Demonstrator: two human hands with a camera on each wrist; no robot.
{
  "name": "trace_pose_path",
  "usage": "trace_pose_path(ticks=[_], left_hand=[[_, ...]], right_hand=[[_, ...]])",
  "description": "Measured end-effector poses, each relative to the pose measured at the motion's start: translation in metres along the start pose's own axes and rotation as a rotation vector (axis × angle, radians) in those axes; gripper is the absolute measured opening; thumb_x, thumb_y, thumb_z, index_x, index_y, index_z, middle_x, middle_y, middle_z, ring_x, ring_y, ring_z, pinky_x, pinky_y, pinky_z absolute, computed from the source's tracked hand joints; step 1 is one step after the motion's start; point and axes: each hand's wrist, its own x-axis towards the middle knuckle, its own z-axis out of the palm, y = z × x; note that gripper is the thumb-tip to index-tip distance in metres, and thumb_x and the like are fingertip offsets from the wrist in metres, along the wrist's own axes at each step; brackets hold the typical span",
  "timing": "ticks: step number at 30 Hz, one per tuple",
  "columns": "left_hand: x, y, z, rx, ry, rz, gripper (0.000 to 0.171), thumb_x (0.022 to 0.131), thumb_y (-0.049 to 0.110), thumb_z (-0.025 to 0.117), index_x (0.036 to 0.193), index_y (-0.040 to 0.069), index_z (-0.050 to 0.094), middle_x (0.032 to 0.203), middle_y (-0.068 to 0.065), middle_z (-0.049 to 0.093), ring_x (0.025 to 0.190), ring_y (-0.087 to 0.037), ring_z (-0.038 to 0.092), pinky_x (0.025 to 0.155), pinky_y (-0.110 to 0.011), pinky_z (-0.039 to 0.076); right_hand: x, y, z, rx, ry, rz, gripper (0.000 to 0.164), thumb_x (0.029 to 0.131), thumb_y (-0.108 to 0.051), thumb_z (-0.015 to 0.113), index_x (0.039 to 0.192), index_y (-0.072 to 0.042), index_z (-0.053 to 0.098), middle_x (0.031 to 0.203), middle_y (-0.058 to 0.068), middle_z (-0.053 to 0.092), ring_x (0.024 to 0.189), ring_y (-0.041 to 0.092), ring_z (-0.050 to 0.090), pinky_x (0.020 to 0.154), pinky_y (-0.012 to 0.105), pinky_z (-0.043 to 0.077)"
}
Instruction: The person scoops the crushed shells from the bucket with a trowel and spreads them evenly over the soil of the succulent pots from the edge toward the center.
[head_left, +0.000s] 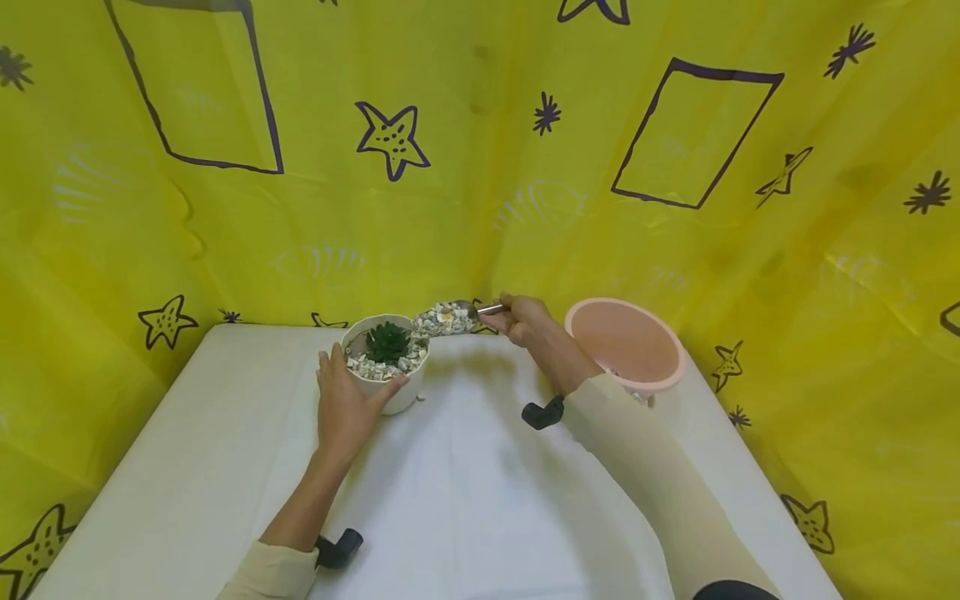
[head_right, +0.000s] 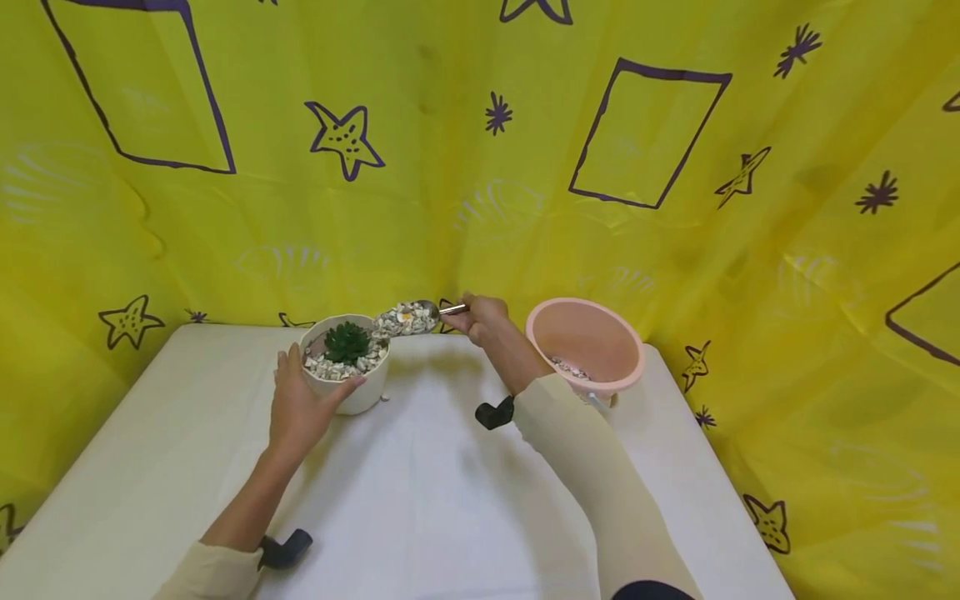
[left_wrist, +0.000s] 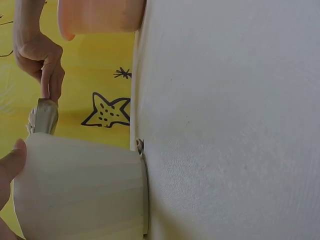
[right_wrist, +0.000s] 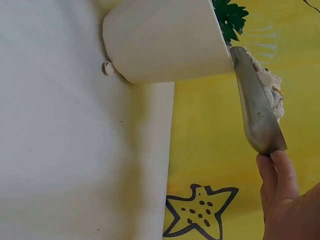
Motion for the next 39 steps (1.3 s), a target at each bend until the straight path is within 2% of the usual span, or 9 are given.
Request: trace_pose_path(ticks=[8,15,18,22,30,39], left_hand=[[0.001,0.0,0.0,0.013,-0.018,-0.009,0.12,0.085,0.045,0.088,0.164,-0.008,0.014,0.168,-0.036,0.008,0.151,-0.062,0.012,0.117,-0.071,0.026],[0.001,0.0,-0.001,0.014,-0.025,-0.014,0.12,0.086,0.045,0.088,0.164,-0.007,0.014,0.169,-0.036,0.008,0.151,-0.061,0.011,0.117,-0.07,0.025],[0.001,0.0,-0.001,0.015,-0.025,-0.015,0.12,0.086,0.045,0.088,0.164,-0.007,0.014,0.169,-0.036,0.008,0.151,-0.061,0.011,0.117,-0.07,0.025],[0.0,0.0,-0.002,0.015,-0.024,-0.012,0.12,0.086,0.046,0.087,0.164,-0.008,0.014,0.168,-0.037,0.009,0.151,-0.061,0.011,0.117,-0.07,0.025],[0.003,-0.002,-0.005,-0.003,-0.033,0.012,0.119,0.085,0.044,0.088,0.164,-0.008,0.015,0.168,-0.037,0.009,0.152,-0.06,0.011,0.119,-0.07,0.02],[0.009,-0.007,-0.011,-0.059,-0.069,0.012,0.119,0.085,0.044,0.089,0.166,-0.002,0.015,0.17,-0.031,0.01,0.155,-0.053,0.01,0.12,-0.071,0.016]], right_hand=[[-0.004,0.0,0.001,-0.033,0.019,-0.041,0.038,0.114,-0.011,0.043,0.147,0.007,0.045,0.153,0.029,0.046,0.136,0.04,0.053,0.095,0.043,0.052],[-0.008,0.001,0.003,-0.069,0.014,-0.059,0.031,0.114,-0.017,0.045,0.129,0.01,0.051,0.151,0.031,0.048,0.132,0.041,0.055,0.094,0.042,0.053],[-0.009,0.001,0.003,-0.077,0.009,-0.048,0.038,0.114,-0.02,0.046,0.136,0.011,0.05,0.15,0.031,0.049,0.132,0.041,0.056,0.096,0.043,0.052],[-0.009,0.0,0.005,-0.092,-0.002,-0.046,0.043,0.114,-0.015,0.045,0.149,0.01,0.043,0.149,0.031,0.05,0.133,0.041,0.055,0.098,0.044,0.051],[-0.013,-0.001,0.008,-0.07,-0.006,-0.068,0.042,0.114,-0.009,0.044,0.152,0.008,0.043,0.151,0.032,0.048,0.135,0.042,0.054,0.098,0.044,0.051],[-0.017,-0.003,0.011,-0.098,0.01,-0.111,0.041,0.113,-0.01,0.046,0.149,0.009,0.047,0.148,0.032,0.05,0.132,0.042,0.057,0.096,0.043,0.053]])
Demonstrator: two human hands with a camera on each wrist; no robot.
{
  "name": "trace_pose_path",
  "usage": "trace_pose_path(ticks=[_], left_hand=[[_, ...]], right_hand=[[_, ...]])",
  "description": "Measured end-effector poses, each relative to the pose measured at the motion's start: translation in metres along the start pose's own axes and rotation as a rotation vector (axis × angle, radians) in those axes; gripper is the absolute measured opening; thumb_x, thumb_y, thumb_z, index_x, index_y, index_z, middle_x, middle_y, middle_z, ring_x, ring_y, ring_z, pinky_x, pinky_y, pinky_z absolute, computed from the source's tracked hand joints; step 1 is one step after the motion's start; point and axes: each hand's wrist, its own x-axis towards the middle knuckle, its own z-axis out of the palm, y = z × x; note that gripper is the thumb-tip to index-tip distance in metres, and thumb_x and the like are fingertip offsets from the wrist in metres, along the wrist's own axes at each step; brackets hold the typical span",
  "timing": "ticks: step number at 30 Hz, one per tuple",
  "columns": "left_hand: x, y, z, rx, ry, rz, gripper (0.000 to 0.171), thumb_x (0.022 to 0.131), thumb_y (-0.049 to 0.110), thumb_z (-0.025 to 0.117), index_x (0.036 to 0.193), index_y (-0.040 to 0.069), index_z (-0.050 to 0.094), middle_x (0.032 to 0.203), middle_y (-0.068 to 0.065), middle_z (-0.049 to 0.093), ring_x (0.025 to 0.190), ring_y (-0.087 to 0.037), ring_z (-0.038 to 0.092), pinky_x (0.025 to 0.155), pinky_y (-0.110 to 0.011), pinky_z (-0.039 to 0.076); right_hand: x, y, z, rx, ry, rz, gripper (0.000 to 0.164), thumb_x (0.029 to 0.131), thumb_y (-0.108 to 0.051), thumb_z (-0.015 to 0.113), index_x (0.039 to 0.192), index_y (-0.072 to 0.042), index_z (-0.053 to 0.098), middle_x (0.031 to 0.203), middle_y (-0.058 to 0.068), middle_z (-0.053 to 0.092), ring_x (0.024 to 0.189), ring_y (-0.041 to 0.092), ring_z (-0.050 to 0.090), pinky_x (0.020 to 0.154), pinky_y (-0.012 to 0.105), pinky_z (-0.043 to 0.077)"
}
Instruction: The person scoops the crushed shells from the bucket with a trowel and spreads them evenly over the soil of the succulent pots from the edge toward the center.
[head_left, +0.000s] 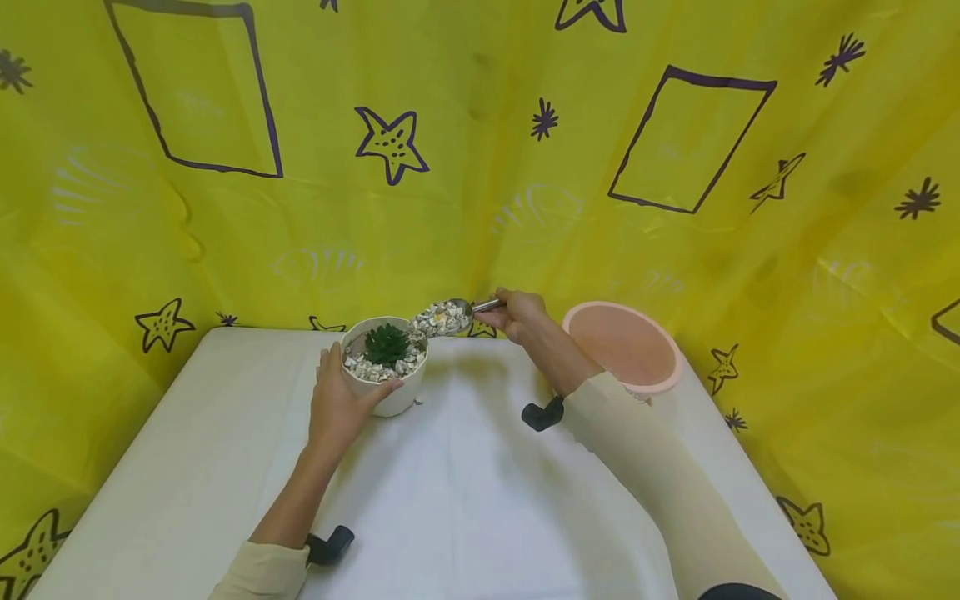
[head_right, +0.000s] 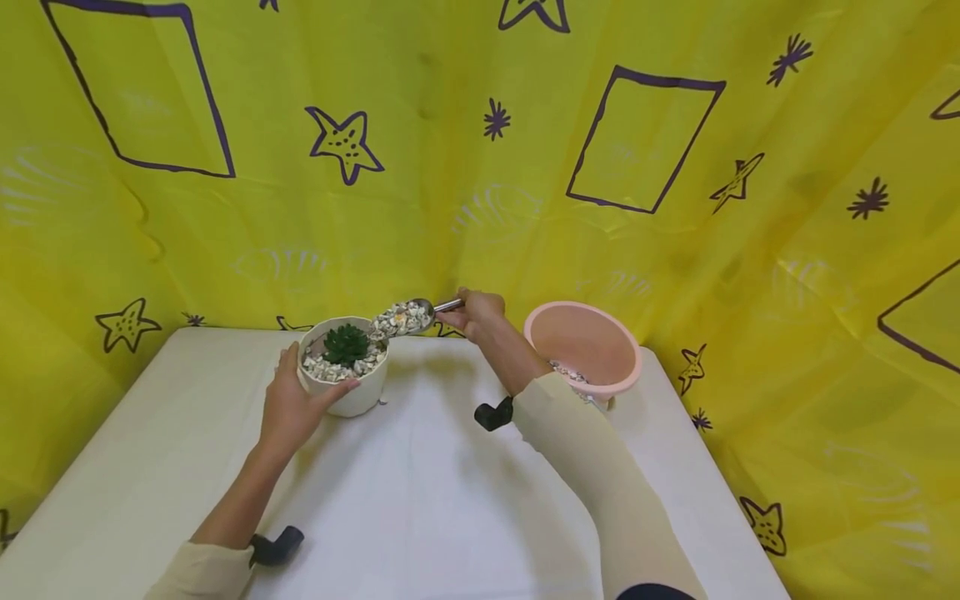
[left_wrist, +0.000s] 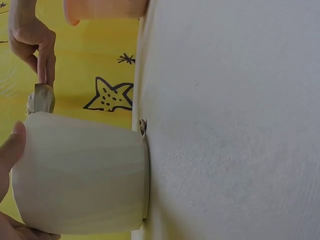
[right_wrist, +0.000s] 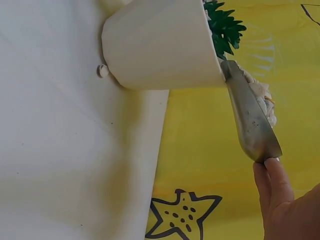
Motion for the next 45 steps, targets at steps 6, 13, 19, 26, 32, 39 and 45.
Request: trace_pose_path(ticks=[6,13,19,26,32,39,45], left_hand=[[0.004,-0.003,-0.004,-0.023,-0.03,0.029,0.118,0.085,0.041,0.089,0.167,-0.001,0.015,0.171,-0.029,0.013,0.156,-0.052,0.012,0.121,-0.071,0.016],[0.012,-0.006,-0.011,-0.035,-0.077,0.052,0.117,0.084,0.039,0.091,0.166,-0.002,0.017,0.17,-0.03,0.017,0.155,-0.051,0.016,0.121,-0.067,0.021],[0.017,-0.009,-0.014,-0.03,-0.105,0.047,0.117,0.085,0.04,0.09,0.166,-0.002,0.017,0.17,-0.029,0.013,0.155,-0.052,0.012,0.122,-0.067,0.018],[0.009,-0.004,-0.011,-0.047,-0.097,0.006,0.119,0.088,0.041,0.087,0.167,0.0,0.008,0.172,-0.027,0.004,0.157,-0.049,0.004,0.122,-0.069,0.013],[0.001,0.006,0.003,-0.04,0.022,-0.047,0.125,0.083,0.046,0.089,0.166,-0.005,0.009,0.17,-0.032,0.004,0.155,-0.055,0.004,0.119,-0.071,0.02],[0.001,0.011,0.021,-0.051,0.107,-0.077,0.133,0.076,0.045,0.095,0.165,-0.005,0.01,0.169,-0.035,0.005,0.156,-0.053,0.007,0.116,-0.07,0.029],[-0.001,0.014,0.029,-0.051,0.138,-0.07,0.132,0.076,0.042,0.095,0.165,-0.004,0.01,0.168,-0.035,0.008,0.155,-0.053,0.01,0.117,-0.069,0.028]], right_hand=[[-0.002,0.0,0.001,0.004,0.005,-0.023,0.04,0.113,-0.008,0.045,0.149,0.009,0.048,0.147,0.034,0.051,0.132,0.044,0.057,0.099,0.045,0.052],[-0.002,-0.001,0.001,-0.023,-0.004,-0.05,0.039,0.114,-0.009,0.044,0.148,0.01,0.047,0.146,0.035,0.052,0.131,0.044,0.057,0.099,0.045,0.052],[-0.001,-0.003,0.001,-0.022,-0.009,-0.058,0.039,0.114,-0.009,0.045,0.147,0.011,0.047,0.146,0.036,0.052,0.132,0.044,0.057,0.099,0.046,0.052],[-0.001,-0.003,0.0,0.01,0.006,-0.049,0.038,0.113,-0.008,0.046,0.146,0.011,0.048,0.145,0.035,0.054,0.131,0.044,0.057,0.099,0.047,0.052],[-0.003,-0.003,0.001,0.0,0.01,-0.054,0.039,0.113,-0.009,0.046,0.146,0.011,0.048,0.144,0.035,0.054,0.13,0.043,0.059,0.098,0.047,0.053],[-0.004,-0.002,0.0,0.007,0.012,-0.054,0.039,0.113,-0.009,0.047,0.147,0.011,0.048,0.145,0.035,0.054,0.131,0.044,0.058,0.1,0.046,0.052],[-0.004,-0.001,0.0,-0.005,0.008,-0.065,0.039,0.113,-0.009,0.048,0.146,0.011,0.049,0.146,0.035,0.054,0.129,0.043,0.059,0.098,0.045,0.053]])
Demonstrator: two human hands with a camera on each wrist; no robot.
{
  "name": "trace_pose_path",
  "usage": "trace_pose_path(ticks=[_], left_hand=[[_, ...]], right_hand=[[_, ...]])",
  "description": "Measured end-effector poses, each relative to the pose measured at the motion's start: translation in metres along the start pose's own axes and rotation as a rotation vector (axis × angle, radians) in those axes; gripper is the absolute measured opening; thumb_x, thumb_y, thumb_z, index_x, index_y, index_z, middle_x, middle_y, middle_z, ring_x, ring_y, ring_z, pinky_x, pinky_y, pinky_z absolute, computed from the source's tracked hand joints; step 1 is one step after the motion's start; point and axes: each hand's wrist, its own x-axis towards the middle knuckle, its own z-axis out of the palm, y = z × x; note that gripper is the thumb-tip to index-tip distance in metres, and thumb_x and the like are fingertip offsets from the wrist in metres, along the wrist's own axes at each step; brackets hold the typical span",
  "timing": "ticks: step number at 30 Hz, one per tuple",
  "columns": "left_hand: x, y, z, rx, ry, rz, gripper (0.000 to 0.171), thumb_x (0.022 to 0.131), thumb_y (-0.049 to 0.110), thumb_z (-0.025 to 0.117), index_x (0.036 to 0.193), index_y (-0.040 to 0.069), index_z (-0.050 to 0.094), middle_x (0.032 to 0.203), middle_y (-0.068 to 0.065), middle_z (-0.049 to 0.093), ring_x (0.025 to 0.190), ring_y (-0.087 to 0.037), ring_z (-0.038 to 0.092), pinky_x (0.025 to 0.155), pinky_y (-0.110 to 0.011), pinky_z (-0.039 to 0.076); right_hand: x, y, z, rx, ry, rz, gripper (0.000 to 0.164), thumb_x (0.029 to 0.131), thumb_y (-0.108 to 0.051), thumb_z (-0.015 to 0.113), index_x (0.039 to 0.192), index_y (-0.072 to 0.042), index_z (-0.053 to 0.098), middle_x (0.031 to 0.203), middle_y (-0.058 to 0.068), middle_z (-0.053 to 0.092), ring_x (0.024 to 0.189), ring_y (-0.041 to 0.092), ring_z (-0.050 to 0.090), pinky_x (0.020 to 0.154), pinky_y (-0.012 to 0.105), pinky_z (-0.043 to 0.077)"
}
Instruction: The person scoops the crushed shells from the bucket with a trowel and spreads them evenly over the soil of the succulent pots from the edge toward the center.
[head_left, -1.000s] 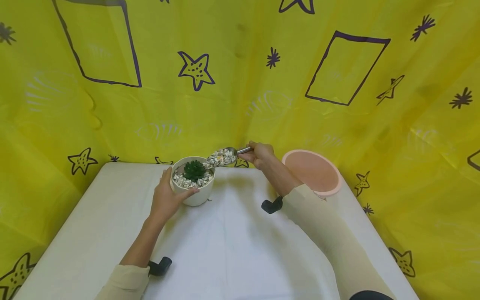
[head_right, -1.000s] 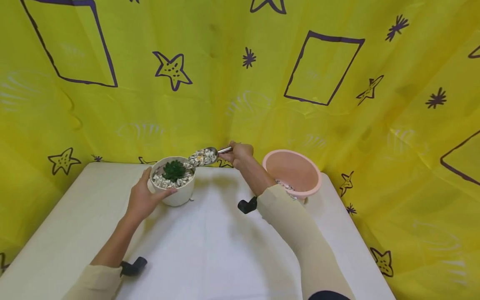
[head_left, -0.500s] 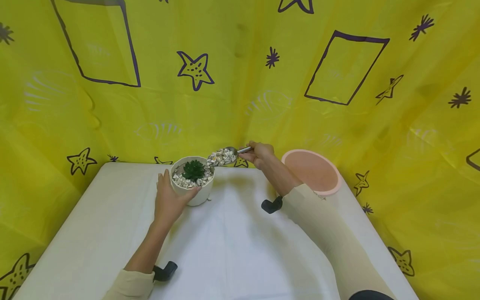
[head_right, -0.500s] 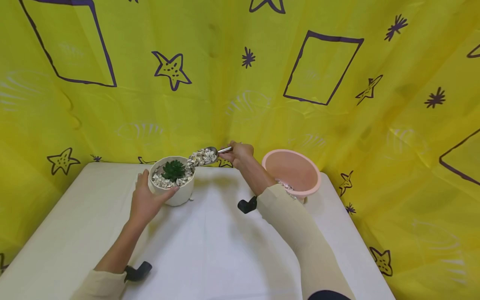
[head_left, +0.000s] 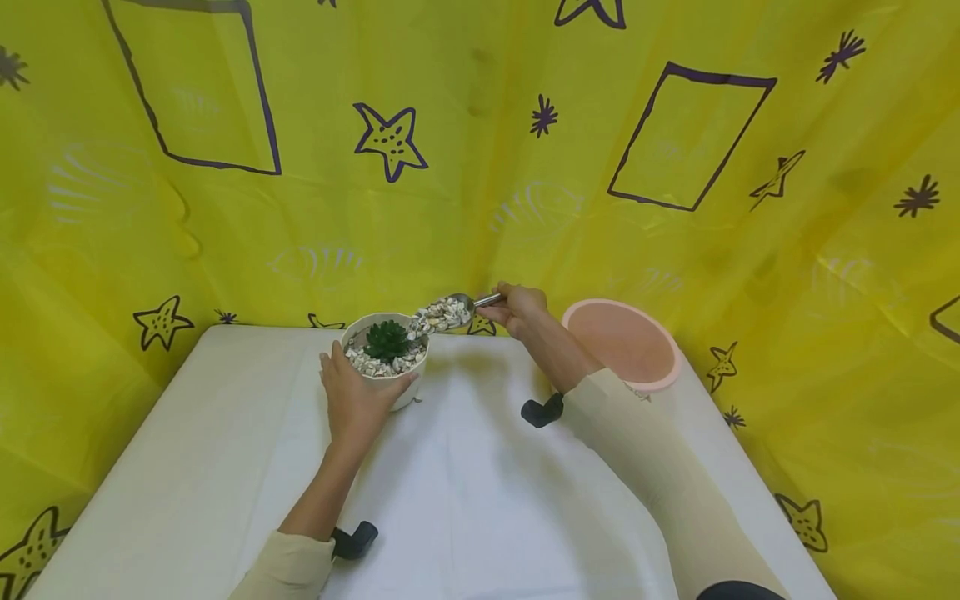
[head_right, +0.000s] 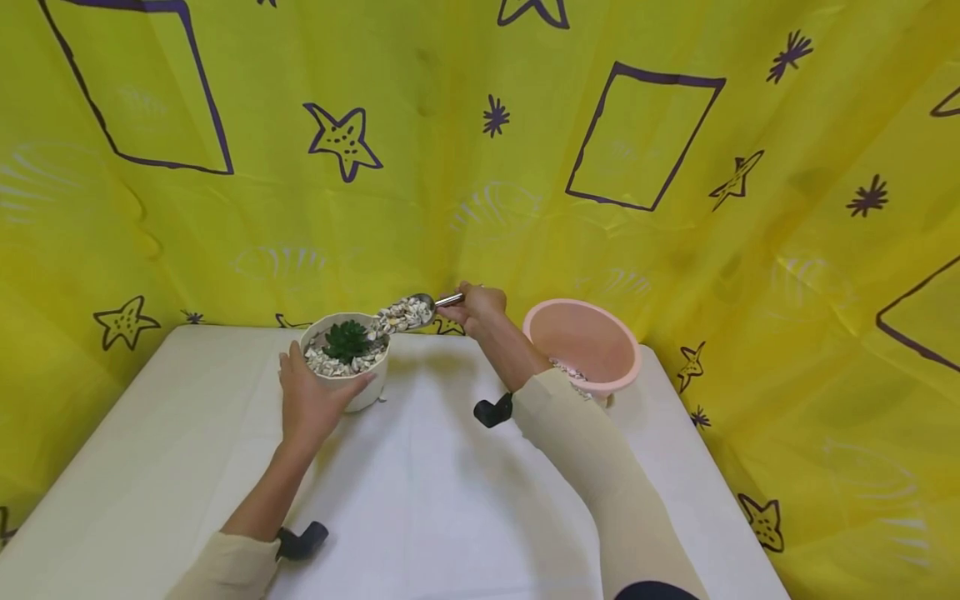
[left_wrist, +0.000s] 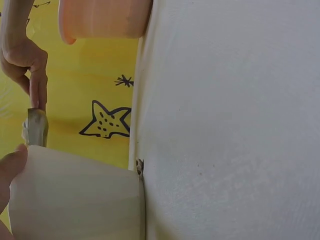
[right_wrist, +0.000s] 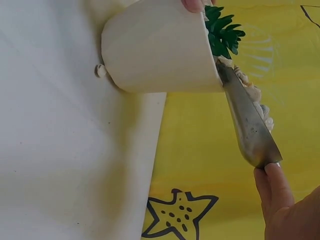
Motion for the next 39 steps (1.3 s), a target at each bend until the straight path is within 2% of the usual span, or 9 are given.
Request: trace_pose_path(ticks=[6,13,16,21,24,34,39], left_hand=[[0.001,-0.003,-0.001,0.012,0.013,0.02,0.129,0.077,0.041,0.095,0.165,-0.004,0.013,0.168,-0.036,0.012,0.154,-0.054,0.014,0.117,-0.069,0.029],[0.008,-0.01,-0.007,0.035,-0.026,0.055,0.129,0.076,0.042,0.096,0.165,-0.005,0.014,0.167,-0.035,0.015,0.153,-0.054,0.017,0.117,-0.068,0.03],[0.012,-0.014,-0.012,0.039,-0.059,0.084,0.128,0.076,0.04,0.096,0.165,-0.004,0.015,0.167,-0.034,0.017,0.154,-0.053,0.016,0.118,-0.068,0.028],[0.019,-0.018,-0.021,0.005,-0.121,0.148,0.122,0.077,0.036,0.097,0.164,-0.001,0.021,0.161,-0.029,0.033,0.149,-0.049,0.032,0.116,-0.069,0.032],[0.024,-0.02,-0.025,-0.009,-0.164,0.162,0.119,0.077,0.036,0.097,0.164,0.002,0.023,0.158,-0.025,0.038,0.145,-0.047,0.038,0.114,-0.069,0.036],[0.042,-0.028,-0.04,-0.015,-0.295,0.22,0.117,0.08,0.035,0.095,0.165,0.001,0.022,0.162,-0.027,0.038,0.146,-0.05,0.037,0.115,-0.068,0.035],[0.045,-0.03,-0.041,-0.034,-0.338,0.216,0.119,0.081,0.034,0.094,0.167,0.002,0.017,0.165,-0.027,0.032,0.149,-0.051,0.032,0.116,-0.069,0.032]], right_hand=[[-0.001,0.0,0.001,0.004,-0.005,-0.009,0.039,0.113,-0.008,0.045,0.147,0.01,0.049,0.147,0.035,0.052,0.131,0.043,0.058,0.099,0.045,0.053],[-0.001,-0.001,0.003,0.031,0.002,-0.02,0.038,0.113,-0.006,0.045,0.147,0.011,0.048,0.146,0.037,0.052,0.132,0.045,0.056,0.101,0.048,0.051],[-0.001,-0.001,0.003,0.041,0.01,-0.022,0.038,0.112,-0.005,0.046,0.148,0.009,0.05,0.145,0.036,0.053,0.133,0.045,0.056,0.102,0.049,0.051],[-0.001,-0.002,0.003,0.053,0.015,-0.024,0.039,0.112,-0.006,0.047,0.147,0.01,0.05,0.144,0.036,0.053,0.134,0.045,0.055,0.102,0.05,0.05],[-0.001,-0.002,0.003,0.046,0.016,-0.026,0.039,0.112,-0.006,0.048,0.147,0.01,0.05,0.144,0.036,0.054,0.133,0.045,0.056,0.102,0.049,0.051],[-0.002,-0.002,0.004,0.02,0.025,-0.037,0.038,0.112,-0.006,0.047,0.148,0.007,0.052,0.144,0.035,0.055,0.129,0.044,0.059,0.098,0.046,0.054],[-0.001,-0.001,0.004,0.018,0.035,-0.041,0.036,0.112,-0.006,0.048,0.144,0.01,0.053,0.142,0.035,0.056,0.128,0.044,0.06,0.097,0.046,0.055]])
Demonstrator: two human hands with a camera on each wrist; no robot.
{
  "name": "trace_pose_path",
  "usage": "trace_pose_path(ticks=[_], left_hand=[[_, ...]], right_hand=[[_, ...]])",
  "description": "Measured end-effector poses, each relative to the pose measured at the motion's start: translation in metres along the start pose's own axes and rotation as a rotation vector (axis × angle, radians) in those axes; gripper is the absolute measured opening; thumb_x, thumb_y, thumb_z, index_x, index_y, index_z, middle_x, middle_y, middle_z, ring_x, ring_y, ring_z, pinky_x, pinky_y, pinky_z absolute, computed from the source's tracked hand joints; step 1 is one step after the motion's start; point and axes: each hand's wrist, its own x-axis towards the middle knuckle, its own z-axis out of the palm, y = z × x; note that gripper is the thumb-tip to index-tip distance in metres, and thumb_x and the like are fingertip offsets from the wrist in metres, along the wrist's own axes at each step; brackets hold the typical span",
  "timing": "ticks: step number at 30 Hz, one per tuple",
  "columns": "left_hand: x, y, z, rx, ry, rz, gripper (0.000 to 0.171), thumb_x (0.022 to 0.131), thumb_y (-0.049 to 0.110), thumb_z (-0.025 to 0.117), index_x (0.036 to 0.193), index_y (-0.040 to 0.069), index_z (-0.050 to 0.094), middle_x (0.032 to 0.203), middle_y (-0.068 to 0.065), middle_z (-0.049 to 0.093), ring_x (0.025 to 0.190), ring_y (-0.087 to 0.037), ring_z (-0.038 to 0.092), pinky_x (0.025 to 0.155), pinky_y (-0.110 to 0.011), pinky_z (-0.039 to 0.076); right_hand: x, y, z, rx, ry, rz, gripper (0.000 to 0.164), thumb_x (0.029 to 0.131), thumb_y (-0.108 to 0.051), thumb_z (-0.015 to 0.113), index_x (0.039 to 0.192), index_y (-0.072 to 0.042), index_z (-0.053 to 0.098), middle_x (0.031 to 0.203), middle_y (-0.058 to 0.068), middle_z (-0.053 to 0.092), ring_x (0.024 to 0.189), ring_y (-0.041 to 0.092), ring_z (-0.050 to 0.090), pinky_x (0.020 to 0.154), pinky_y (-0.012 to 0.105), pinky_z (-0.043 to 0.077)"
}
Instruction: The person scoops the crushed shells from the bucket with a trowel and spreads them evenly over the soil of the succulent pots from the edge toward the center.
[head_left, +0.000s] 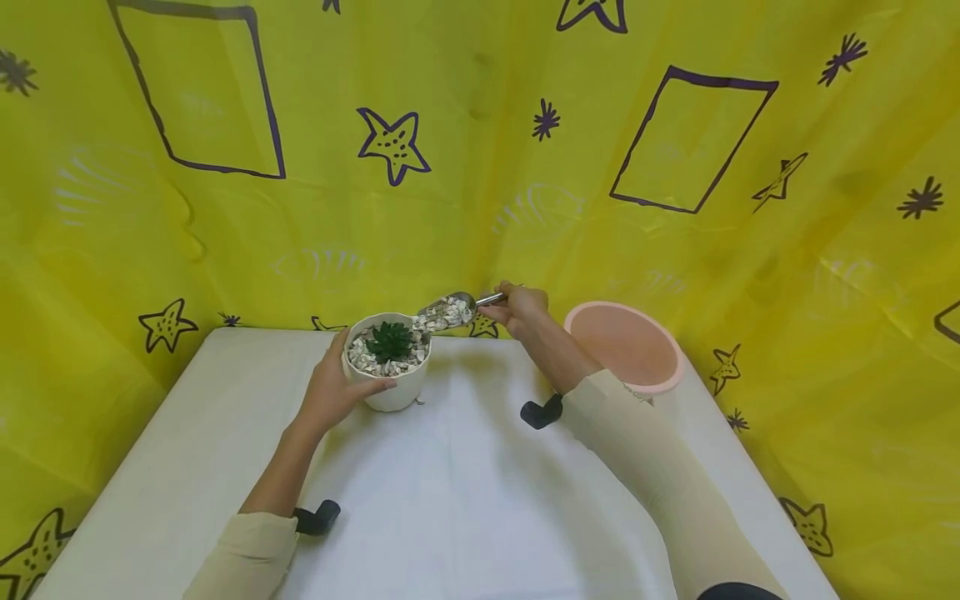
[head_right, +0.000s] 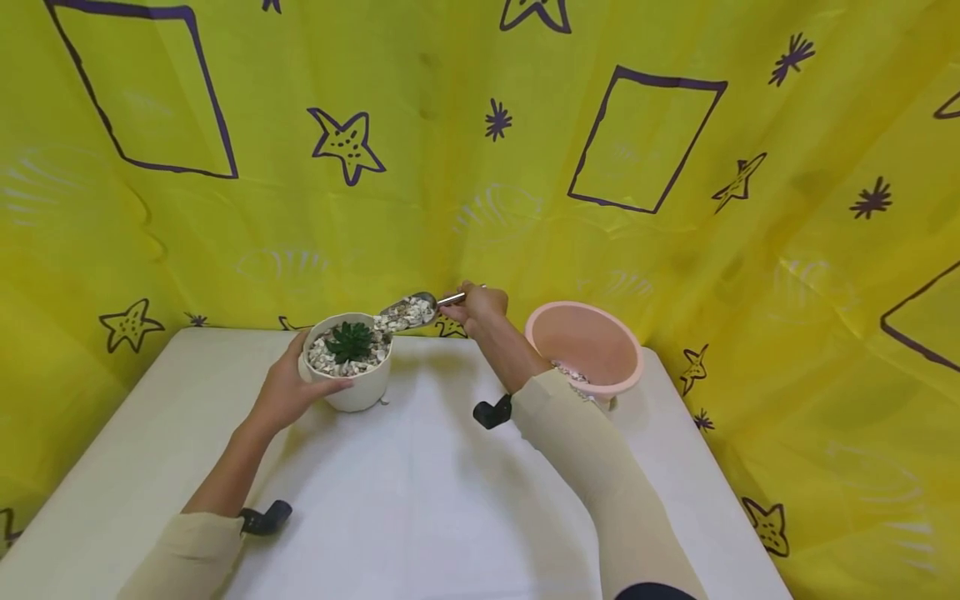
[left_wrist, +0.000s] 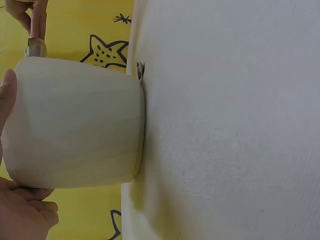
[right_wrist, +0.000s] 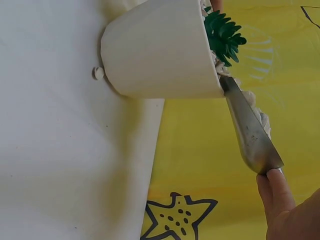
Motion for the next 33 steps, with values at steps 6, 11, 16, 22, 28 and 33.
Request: trace_pose_path(ticks=[6,11,16,22,28,33], left_hand=[[-0.004,0.003,0.005,-0.022,0.013,-0.031,0.122,0.083,0.035,0.092,0.168,0.003,0.011,0.171,-0.026,0.017,0.155,-0.05,0.019,0.118,-0.071,0.024],[-0.012,0.008,0.016,-0.035,0.116,-0.075,0.121,0.081,0.035,0.093,0.167,0.003,0.014,0.172,-0.025,0.013,0.158,-0.046,0.001,0.12,-0.073,0.015],[-0.019,0.018,0.036,-0.093,0.266,-0.153,0.128,0.077,0.037,0.096,0.167,0.002,0.011,0.172,-0.027,0.007,0.158,-0.046,0.005,0.121,-0.068,0.021],[-0.021,0.027,0.052,-0.099,0.349,-0.192,0.135,0.075,0.038,0.097,0.168,0.003,0.007,0.172,-0.028,0.0,0.156,-0.05,0.01,0.119,-0.068,0.026],[-0.019,0.027,0.052,-0.072,0.379,-0.16,0.124,0.078,0.032,0.096,0.166,0.001,0.015,0.171,-0.028,0.008,0.157,-0.048,0.009,0.12,-0.067,0.024],[-0.015,0.021,0.047,-0.065,0.353,-0.118,0.123,0.076,0.031,0.098,0.165,-0.001,0.019,0.17,-0.027,0.018,0.157,-0.047,0.011,0.122,-0.066,0.021]], right_hand=[[0.002,0.001,-0.001,-0.001,0.003,-0.002,0.035,0.112,-0.007,0.048,0.142,0.012,0.053,0.142,0.035,0.057,0.128,0.044,0.06,0.097,0.046,0.054],[0.0,0.002,-0.001,-0.003,0.008,0.004,0.035,0.112,-0.006,0.049,0.143,0.011,0.053,0.14,0.034,0.058,0.126,0.044,0.062,0.096,0.045,0.055],[0.001,0.002,0.0,0.023,0.002,0.005,0.035,0.112,-0.005,0.049,0.142,0.012,0.052,0.141,0.035,0.056,0.127,0.044,0.061,0.096,0.046,0.055],[0.003,0.002,0.0,0.031,0.004,-0.002,0.036,0.111,-0.004,0.049,0.145,0.01,0.052,0.142,0.035,0.056,0.129,0.044,0.06,0.099,0.047,0.053],[0.003,0.001,0.0,0.049,-0.006,0.005,0.037,0.112,-0.004,0.048,0.147,0.009,0.051,0.145,0.035,0.053,0.133,0.044,0.056,0.101,0.048,0.051],[0.003,0.0,-0.001,0.057,0.009,-0.006,0.036,0.112,-0.004,0.048,0.145,0.009,0.052,0.144,0.035,0.054,0.132,0.044,0.058,0.101,0.048,0.052]])
